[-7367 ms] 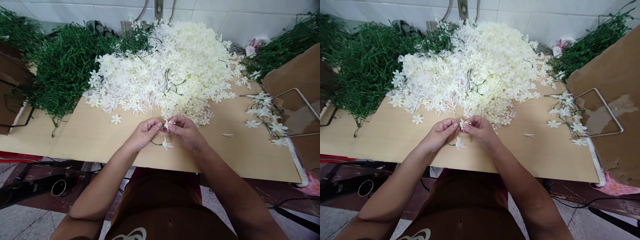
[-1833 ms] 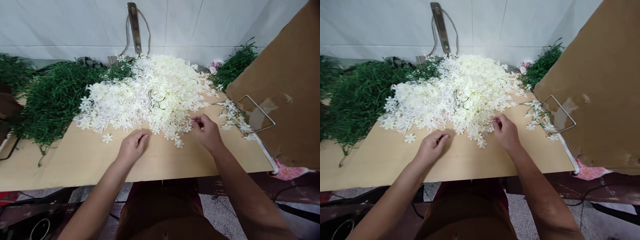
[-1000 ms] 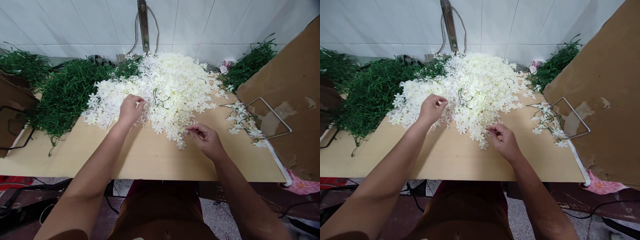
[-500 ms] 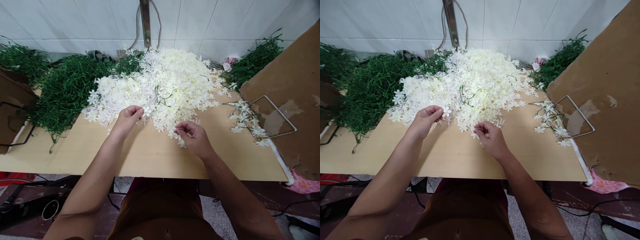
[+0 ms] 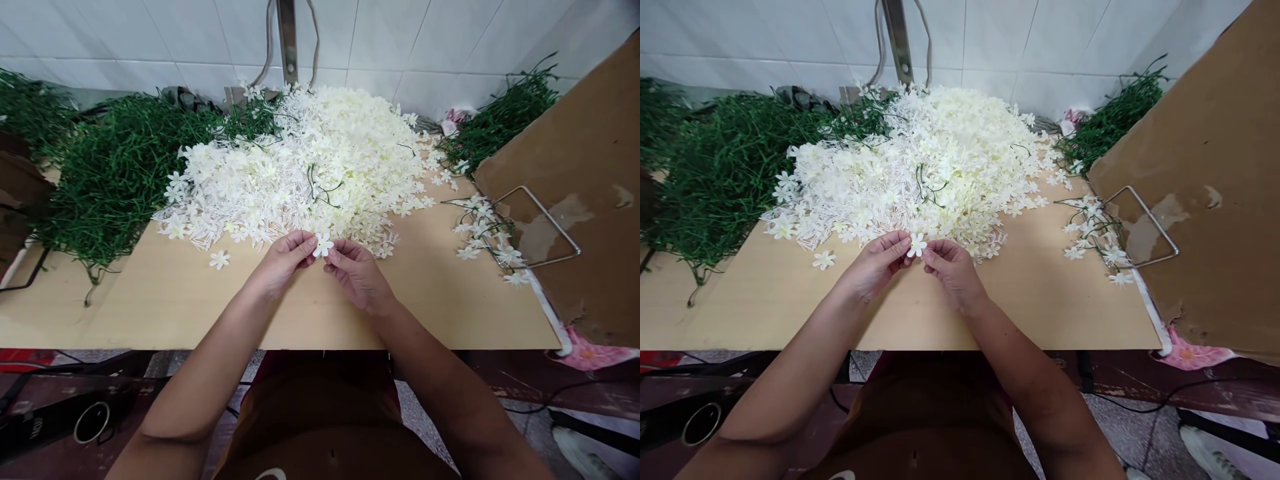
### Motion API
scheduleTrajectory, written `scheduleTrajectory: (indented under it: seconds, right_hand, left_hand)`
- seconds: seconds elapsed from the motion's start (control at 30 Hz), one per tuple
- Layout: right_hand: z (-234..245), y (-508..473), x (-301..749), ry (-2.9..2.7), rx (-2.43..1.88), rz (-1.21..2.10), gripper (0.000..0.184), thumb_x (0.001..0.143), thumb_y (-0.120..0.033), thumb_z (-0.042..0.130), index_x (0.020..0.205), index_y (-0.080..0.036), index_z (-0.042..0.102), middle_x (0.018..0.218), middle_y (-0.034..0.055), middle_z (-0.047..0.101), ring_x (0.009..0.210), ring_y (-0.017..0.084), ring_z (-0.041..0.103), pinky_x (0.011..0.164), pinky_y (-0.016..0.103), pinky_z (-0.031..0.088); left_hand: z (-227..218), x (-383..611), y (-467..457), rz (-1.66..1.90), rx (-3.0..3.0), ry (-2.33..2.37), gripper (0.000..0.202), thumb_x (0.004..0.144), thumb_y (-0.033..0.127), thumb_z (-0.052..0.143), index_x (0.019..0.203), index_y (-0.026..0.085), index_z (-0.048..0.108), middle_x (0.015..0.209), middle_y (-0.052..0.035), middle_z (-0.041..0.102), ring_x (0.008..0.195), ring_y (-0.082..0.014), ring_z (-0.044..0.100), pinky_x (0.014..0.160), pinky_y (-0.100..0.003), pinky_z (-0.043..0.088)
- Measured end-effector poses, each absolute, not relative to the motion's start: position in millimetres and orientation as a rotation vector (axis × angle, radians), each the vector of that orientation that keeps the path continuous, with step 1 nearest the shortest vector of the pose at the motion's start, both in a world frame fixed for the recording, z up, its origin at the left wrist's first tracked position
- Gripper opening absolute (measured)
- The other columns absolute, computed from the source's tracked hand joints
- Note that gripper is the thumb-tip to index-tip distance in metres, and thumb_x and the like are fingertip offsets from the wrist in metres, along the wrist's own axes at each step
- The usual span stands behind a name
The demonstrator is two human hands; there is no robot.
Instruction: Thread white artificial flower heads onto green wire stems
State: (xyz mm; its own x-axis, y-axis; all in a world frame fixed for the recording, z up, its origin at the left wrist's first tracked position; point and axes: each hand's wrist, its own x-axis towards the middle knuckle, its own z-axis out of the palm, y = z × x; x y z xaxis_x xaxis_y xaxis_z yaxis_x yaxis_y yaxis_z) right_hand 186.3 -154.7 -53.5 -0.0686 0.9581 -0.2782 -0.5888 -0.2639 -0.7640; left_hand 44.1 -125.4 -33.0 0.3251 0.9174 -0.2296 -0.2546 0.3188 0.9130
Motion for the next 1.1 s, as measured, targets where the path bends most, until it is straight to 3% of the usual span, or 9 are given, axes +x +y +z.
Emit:
scheduleTrajectory:
  seconds: [0.4, 0.6, 0.77, 0.93, 1.1]
  right_hand:
    - [-55, -156, 182, -0.678, -0.893, 1.544, 0.025, 0.054, -0.031, 0.088, 0.067, -0.022, 0.07, 0.062, -0.0056, 0.065, 0.057, 0.006, 0.049, 0.056, 0.022, 0.041]
    - [-53, -158, 178, -0.849, -0.937, 1.251, 0.027, 0.059, -0.038, 0.087, 0.069, -0.023, 0.067, 0.063, -0.0048, 0.063, 0.06, 0.009, 0.055, 0.065, 0.026, 0.05]
    - [-52, -158, 174, -0.94, -0.901, 1.225, 0.03, 0.063, -0.044, 0.084, 0.07, -0.023, 0.063, 0.06, -0.0052, 0.06, 0.057, 0.01, 0.055, 0.066, 0.028, 0.054]
    - [-59, -160, 175, -1.033, -0.937, 1.126, 0.026, 0.07, -0.034, 0.08, 0.079, -0.023, 0.058, 0.068, -0.0048, 0.059, 0.063, 0.01, 0.057, 0.065, 0.027, 0.053]
    - [-61, -165, 178, -1.152, -1.042, 0.98, 0.021, 0.078, -0.026, 0.07, 0.097, -0.024, 0.062, 0.078, -0.0021, 0.06, 0.071, 0.012, 0.057, 0.069, 0.028, 0.051]
  left_hand:
    - [-32, 45, -128, 0.921, 0.95, 0.915, 0.029, 0.062, 0.035, 0.081, 0.069, 0.014, 0.063, 0.059, 0.0039, 0.056, 0.057, -0.0056, 0.047, 0.057, -0.019, 0.036]
    - [-33, 45, -129, 0.944, 0.958, 0.917, 0.026, 0.062, 0.033, 0.08, 0.069, 0.015, 0.063, 0.059, 0.0045, 0.055, 0.056, -0.0053, 0.045, 0.056, -0.019, 0.034]
    - [-35, 44, -128, 0.934, 0.95, 0.912, 0.028, 0.061, 0.034, 0.082, 0.069, 0.015, 0.062, 0.06, 0.0049, 0.055, 0.056, -0.0054, 0.045, 0.056, -0.02, 0.035]
    - [-36, 45, -127, 0.918, 0.966, 0.901, 0.031, 0.062, 0.037, 0.083, 0.068, 0.015, 0.061, 0.06, 0.0048, 0.055, 0.056, -0.0051, 0.044, 0.056, -0.02, 0.035]
    - [-41, 45, -128, 0.894, 0.957, 0.904, 0.033, 0.062, 0.039, 0.081, 0.068, 0.015, 0.059, 0.06, 0.0046, 0.054, 0.056, -0.0052, 0.044, 0.058, -0.021, 0.034]
